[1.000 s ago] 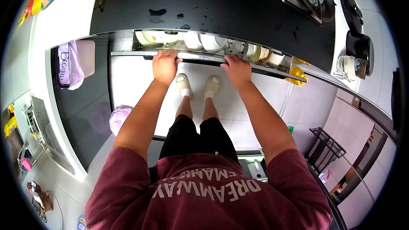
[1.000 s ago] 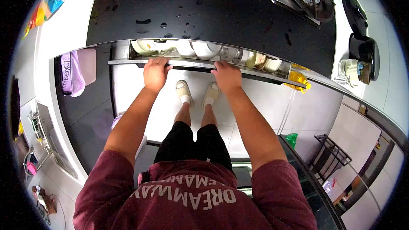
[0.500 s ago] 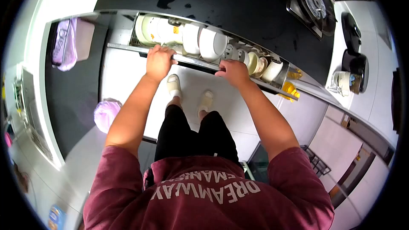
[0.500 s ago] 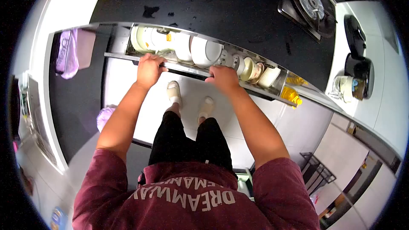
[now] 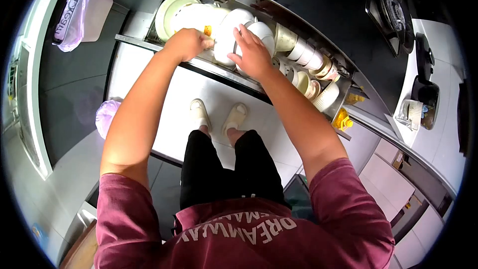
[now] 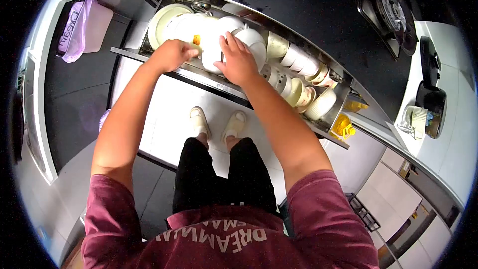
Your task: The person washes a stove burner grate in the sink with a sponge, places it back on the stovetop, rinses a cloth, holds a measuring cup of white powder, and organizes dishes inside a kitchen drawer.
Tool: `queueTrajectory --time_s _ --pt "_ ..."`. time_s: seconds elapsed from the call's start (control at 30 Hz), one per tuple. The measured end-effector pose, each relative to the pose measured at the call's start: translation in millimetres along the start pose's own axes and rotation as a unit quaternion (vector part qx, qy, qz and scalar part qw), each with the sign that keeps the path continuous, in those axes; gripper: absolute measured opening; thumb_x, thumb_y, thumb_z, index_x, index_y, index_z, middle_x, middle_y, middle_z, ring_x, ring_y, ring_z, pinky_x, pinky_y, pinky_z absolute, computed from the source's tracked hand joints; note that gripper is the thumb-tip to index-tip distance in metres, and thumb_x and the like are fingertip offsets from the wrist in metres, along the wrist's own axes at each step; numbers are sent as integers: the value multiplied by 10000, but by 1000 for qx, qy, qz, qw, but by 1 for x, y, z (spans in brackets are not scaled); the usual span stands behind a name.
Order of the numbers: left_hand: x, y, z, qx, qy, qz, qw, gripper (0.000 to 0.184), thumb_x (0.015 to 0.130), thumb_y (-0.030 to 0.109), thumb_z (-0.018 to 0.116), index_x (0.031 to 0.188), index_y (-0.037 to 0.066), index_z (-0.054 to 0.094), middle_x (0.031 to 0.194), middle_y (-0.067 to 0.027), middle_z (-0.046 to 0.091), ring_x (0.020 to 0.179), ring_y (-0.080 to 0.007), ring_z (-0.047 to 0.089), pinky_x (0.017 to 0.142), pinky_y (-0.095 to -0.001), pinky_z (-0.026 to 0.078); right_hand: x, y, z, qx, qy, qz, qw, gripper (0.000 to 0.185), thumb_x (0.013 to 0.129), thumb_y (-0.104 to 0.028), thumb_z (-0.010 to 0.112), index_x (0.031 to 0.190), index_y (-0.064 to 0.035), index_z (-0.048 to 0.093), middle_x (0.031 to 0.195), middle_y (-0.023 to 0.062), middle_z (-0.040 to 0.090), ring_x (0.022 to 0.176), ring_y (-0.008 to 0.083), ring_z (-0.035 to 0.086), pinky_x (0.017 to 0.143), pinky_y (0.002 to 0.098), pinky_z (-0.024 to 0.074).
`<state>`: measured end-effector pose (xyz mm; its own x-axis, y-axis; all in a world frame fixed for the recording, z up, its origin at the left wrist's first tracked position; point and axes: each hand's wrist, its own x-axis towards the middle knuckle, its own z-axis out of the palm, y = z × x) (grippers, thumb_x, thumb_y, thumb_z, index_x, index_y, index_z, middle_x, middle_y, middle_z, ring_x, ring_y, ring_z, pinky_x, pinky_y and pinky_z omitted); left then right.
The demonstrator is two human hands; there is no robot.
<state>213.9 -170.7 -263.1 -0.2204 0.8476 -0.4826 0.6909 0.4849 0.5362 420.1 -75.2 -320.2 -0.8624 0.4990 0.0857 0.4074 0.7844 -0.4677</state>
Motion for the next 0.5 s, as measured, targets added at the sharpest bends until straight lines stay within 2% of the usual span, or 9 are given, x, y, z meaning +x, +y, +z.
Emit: queueTrajectory --time_s 0.03,0.13,0.17,0.27,0.3,0.5 --pt "11 -4 9 -25 34 9 999 404 865 437 620 1007 70 711 913 -173 690 873 -319 659 808 -383 499 -1 3 7 -17 20 -10 1000 719 764 -310 725 1359 -48 418 1435 178 370 1289 328 406 1067 419 344" --pt "56 -18 54 -178 134 16 975 360 896 363 624 1026 33 691 748 -70 680 671 -193 616 680 -343 489 -3 3 11 -23 30 -17 999 724 750 -295 731 1363 -62 422 1432 168 378 1284 322 412 1068 426 338" --pt "62 -11 55 -214 104 -24 971 348 904 353 626 986 21 689 705 -25 642 610 -134 551 606 -310 463 -3 4 12 -29 32 -17 999 724 745 -286 732 1363 -68 425 1431 163 381 1281 316 415 1066 428 338" --pt "79 -14 66 -289 86 -62 951 327 913 345 623 893 23 679 650 9 579 541 -98 478 521 -273 403 -1 2 15 -52 34 -12 998 721 734 -263 735 1365 -88 433 1429 149 389 1271 299 420 1058 431 336" --pt "79 -15 71 -350 111 -54 928 311 917 343 624 817 49 650 601 44 513 491 -72 408 475 -248 341 0 0 13 -61 32 -9 998 719 732 -257 736 1365 -97 435 1429 143 391 1268 293 421 1055 432 335" --pt "82 -10 53 -373 24 -143 917 304 929 393 592 821 110 627 598 64 477 517 -67 396 489 -244 362 1 -5 9 -93 15 12 996 772 719 -255 751 1399 -155 399 1447 99 370 1256 272 425 1039 429 338"
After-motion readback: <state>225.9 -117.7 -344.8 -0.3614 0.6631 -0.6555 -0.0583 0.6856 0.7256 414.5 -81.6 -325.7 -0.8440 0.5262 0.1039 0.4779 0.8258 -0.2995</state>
